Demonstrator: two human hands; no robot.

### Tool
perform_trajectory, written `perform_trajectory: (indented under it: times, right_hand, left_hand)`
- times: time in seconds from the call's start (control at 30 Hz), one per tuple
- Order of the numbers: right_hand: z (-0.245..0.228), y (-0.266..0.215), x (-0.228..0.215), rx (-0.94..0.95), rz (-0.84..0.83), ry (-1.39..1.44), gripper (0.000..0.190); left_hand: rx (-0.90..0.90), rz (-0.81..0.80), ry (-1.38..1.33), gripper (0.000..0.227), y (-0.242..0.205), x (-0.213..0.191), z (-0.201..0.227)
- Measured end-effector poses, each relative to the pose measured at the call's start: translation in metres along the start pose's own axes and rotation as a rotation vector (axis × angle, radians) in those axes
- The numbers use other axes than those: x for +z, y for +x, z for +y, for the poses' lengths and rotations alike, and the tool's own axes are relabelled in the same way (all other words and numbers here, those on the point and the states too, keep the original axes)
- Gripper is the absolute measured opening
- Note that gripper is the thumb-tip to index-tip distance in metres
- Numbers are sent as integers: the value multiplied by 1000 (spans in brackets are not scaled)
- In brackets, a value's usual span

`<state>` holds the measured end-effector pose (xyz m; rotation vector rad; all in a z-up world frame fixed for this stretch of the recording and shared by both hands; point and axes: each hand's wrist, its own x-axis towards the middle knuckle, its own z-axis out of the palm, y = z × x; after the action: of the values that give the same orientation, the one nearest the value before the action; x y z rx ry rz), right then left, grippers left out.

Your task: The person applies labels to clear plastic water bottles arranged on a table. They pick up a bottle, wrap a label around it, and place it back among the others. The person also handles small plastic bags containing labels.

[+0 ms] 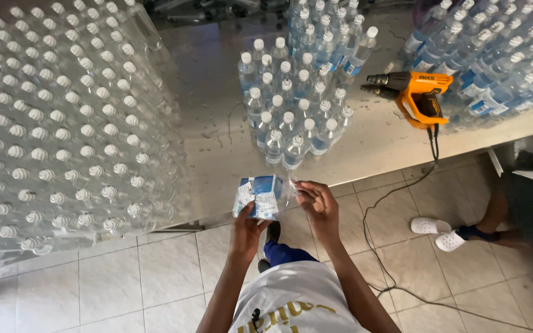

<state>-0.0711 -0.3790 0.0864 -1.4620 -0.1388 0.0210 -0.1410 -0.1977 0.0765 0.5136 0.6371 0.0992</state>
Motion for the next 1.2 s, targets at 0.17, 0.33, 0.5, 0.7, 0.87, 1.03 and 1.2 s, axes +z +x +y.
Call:
perform_trajectory:
  times: [0.17,0.33,0.5,0.7,0.87,1.03,1.2]
  right_hand:
    - [-7,37,11,-254,-181,-141,40]
    - [-17,68,18,-165,-182,-402,23]
    - [7,85,33,-274,-6,-652,24]
    - [9,101,54,-409,219,-659,37]
    - [7,98,76,-182,254,-398,41]
    - [-22,95,108,-203,222,-379,41]
    - [-13,81,129,-209,278,-382,35]
  left_hand:
    - [-191,58,-90,22,59,-31,9]
    - [-238,81,-161,19,70,-4,33]
    - [-265,101,-171,22,90,-19,23]
    - [-174,43,-129,17,101,-10,28]
    - [-101,21,-75,15,82,13,63]
    - [-83,64,-57,15,104,-26,73]
    - [-154,33,-6,17,115,-40,93]
